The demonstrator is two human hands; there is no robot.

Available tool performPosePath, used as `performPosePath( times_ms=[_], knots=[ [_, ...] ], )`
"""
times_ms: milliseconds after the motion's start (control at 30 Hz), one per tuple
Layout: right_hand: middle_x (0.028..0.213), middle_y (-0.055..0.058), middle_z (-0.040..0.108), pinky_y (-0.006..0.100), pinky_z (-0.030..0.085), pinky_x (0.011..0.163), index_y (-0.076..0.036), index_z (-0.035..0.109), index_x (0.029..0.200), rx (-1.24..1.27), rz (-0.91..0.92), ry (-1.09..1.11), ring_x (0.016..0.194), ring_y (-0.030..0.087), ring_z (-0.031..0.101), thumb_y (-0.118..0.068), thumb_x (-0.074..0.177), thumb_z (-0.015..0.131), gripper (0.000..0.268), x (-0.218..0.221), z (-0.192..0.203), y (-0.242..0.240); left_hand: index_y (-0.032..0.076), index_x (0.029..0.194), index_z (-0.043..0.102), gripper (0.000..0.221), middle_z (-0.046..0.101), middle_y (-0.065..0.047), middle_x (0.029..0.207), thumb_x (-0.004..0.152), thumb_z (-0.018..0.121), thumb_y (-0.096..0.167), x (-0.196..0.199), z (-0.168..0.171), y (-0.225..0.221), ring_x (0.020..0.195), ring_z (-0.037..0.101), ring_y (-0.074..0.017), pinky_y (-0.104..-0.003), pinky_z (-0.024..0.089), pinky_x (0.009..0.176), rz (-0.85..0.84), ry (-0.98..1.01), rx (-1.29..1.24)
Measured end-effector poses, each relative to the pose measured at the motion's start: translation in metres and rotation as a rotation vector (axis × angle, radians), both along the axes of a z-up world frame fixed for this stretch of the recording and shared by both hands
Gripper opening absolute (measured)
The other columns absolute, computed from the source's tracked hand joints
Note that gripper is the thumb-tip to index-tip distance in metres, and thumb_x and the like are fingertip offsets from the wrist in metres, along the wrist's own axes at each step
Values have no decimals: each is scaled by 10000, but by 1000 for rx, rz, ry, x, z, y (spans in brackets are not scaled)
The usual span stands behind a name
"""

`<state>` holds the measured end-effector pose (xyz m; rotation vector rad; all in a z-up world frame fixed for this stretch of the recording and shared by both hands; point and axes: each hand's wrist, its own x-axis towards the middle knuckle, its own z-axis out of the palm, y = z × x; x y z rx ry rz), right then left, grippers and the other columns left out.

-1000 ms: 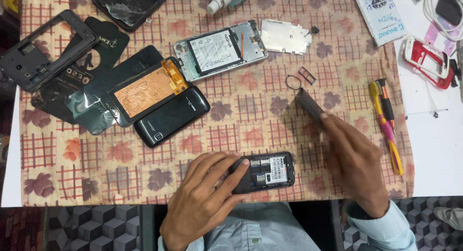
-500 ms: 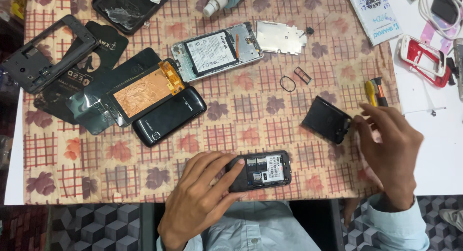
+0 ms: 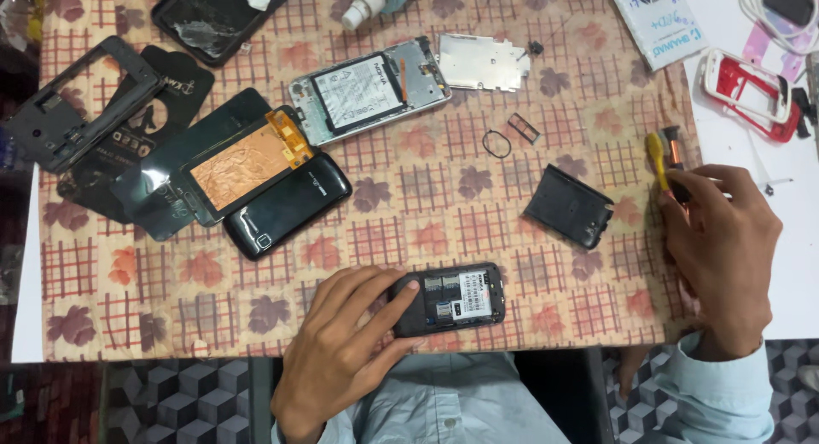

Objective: The person disassembles and reassembles two mobile phones on a workbench. They remove back covers, batteries, and internal components using a screwdriver and a toothbrush, then place the parts back together.

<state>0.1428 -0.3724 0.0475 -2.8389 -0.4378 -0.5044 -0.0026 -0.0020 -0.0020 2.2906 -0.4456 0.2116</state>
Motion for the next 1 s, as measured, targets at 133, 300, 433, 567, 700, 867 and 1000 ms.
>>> performPosePath(
  times_ms=[133,300,433,567,700,867,1000],
  knots=[
    [1074,149,689,372,553,708,5,745,1098,-65,1,-81,802,291,680,24,925,803,184,2,0,-2,44,1304,669,659,638,-150,1308,697,856,222,1,3,-1,1221,596,-356,-510,465,1036,14,7,1],
    [1016,150,690,381,538,700,26,722,1028,-83,12,-118,787,311,673,58,906,765,133,-5,-1,-7,52,1293,680,669,644,-152,1321,671,864,213,2,4,-3,1212,603,-347,-509,465,1038,30,6,0],
    [957,149,699,349,524,699,30,709,1117,-94,-26,-92,788,301,686,105,1002,732,139,-15,-5,-11,45,1285,689,669,647,-156,1318,663,870,211,1,3,-3,1210,605,-346,-508,464,1036,33,15,-1],
    [1063,133,696,273,560,844,17,615,1222,290,62,-3,959,218,724,129,1095,611,169,-39,-4,-6,47,1269,696,644,647,-154,1317,670,868,210,1,1,-3,1211,606,-343,-500,469,1034,37,13,5],
    [987,143,679,292,565,825,16,633,1346,413,98,78,901,212,703,150,981,650,389,-53,7,5,53,1255,704,630,652,-146,1311,665,861,212,1,3,-4,1209,605,-343,-499,468,1035,50,12,23],
    [965,178,689,337,553,745,38,677,1225,127,59,-7,848,277,708,111,881,778,366,-33,10,14,60,1242,712,622,657,-136,1304,664,859,239,2,1,-6,1207,603,-337,-508,457,1041,57,11,46],
    [1008,161,711,368,567,766,6,741,1187,9,32,-30,861,298,708,48,894,808,304,-23,6,21,63,1248,711,614,660,-129,1310,684,861,254,1,0,-7,1213,606,-332,-506,456,1050,63,7,46]
  ],
)
